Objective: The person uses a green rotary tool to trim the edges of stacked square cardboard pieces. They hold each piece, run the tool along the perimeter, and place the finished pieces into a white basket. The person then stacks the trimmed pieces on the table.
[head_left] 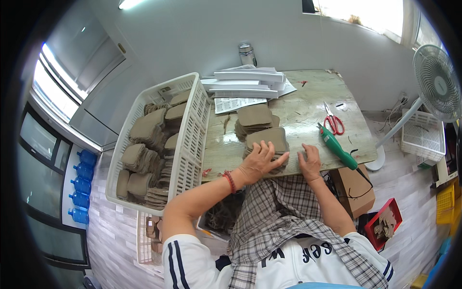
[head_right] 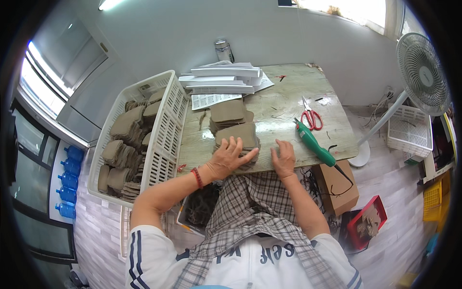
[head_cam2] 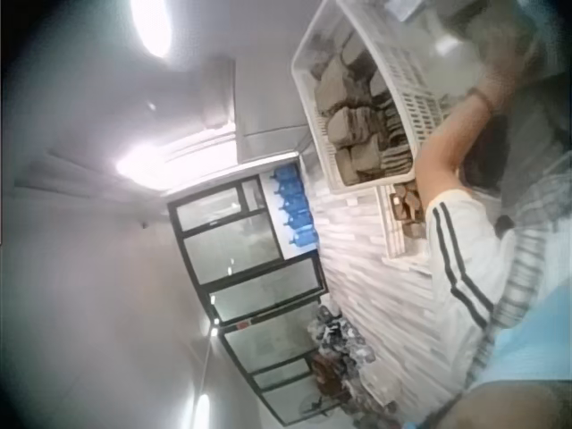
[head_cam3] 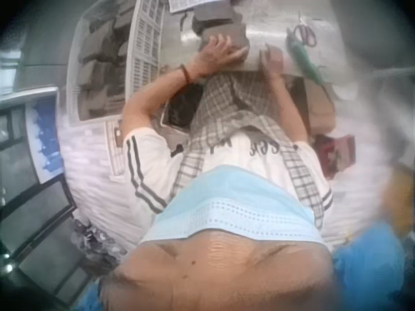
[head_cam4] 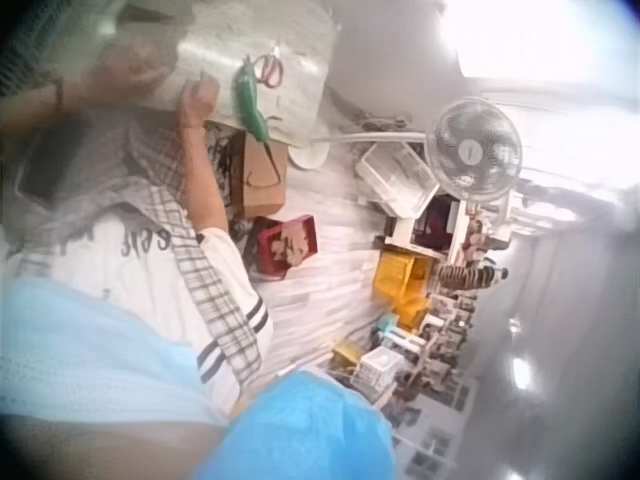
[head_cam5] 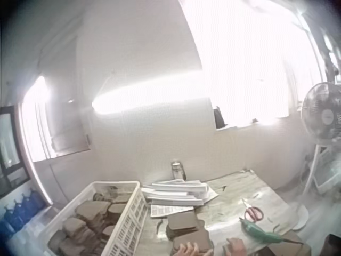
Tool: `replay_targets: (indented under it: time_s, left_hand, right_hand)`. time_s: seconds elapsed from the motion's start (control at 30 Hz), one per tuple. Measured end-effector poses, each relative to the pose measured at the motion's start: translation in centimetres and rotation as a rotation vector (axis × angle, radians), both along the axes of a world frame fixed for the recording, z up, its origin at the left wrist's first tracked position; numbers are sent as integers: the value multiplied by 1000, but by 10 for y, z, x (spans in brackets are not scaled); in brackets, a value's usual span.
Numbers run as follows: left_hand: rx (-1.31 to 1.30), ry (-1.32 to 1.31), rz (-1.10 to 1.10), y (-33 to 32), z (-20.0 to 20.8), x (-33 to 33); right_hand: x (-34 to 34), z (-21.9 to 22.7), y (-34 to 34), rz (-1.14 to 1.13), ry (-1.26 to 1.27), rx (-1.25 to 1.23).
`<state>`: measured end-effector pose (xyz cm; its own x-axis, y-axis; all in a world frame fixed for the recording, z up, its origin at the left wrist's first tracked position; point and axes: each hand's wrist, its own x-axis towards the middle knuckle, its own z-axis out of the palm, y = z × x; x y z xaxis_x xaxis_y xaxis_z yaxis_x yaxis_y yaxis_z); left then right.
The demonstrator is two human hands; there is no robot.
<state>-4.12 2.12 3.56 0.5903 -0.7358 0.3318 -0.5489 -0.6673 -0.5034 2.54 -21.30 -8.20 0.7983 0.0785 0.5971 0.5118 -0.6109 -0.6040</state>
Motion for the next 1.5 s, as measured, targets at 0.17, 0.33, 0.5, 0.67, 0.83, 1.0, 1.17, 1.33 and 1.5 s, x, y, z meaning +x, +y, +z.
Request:
replay_targets:
  time_s: [0.17,0.33,0.5,0.67,0.83,1.0,1.17,1.33,1.5]
  left_hand:
    - [-42,37,5,-62,-42,17]
    - [-164,-1,-8,-107,-65,46]
    - [-292,178,21,-114,-54,67]
    - [-366,222,-157,-85,-1,53]
    - [-632,315,-88,19,147,22]
    - [-1159,-21,397,193,188,-15]
    - [-975,298,820,337,86,-16]
    - [-790,471,996,364,28,21]
    - [-735,814,1310,342,26,52]
  right_hand:
    - [16,-2,-29,35,249,370]
    - [26,-8,-50,137,511,727]
    - [37,12,-61,77,516,774]
    - [42,18,-51,8,396,527]
    - [49,-10,-66,-105,178,528]
    - [35,-18,-52,-155,68,303]
    - [33,-19,-42,-148,153,281]
    - [38,-30,-50,-121,214,274]
    - [35,-36,-59,-151,164,247]
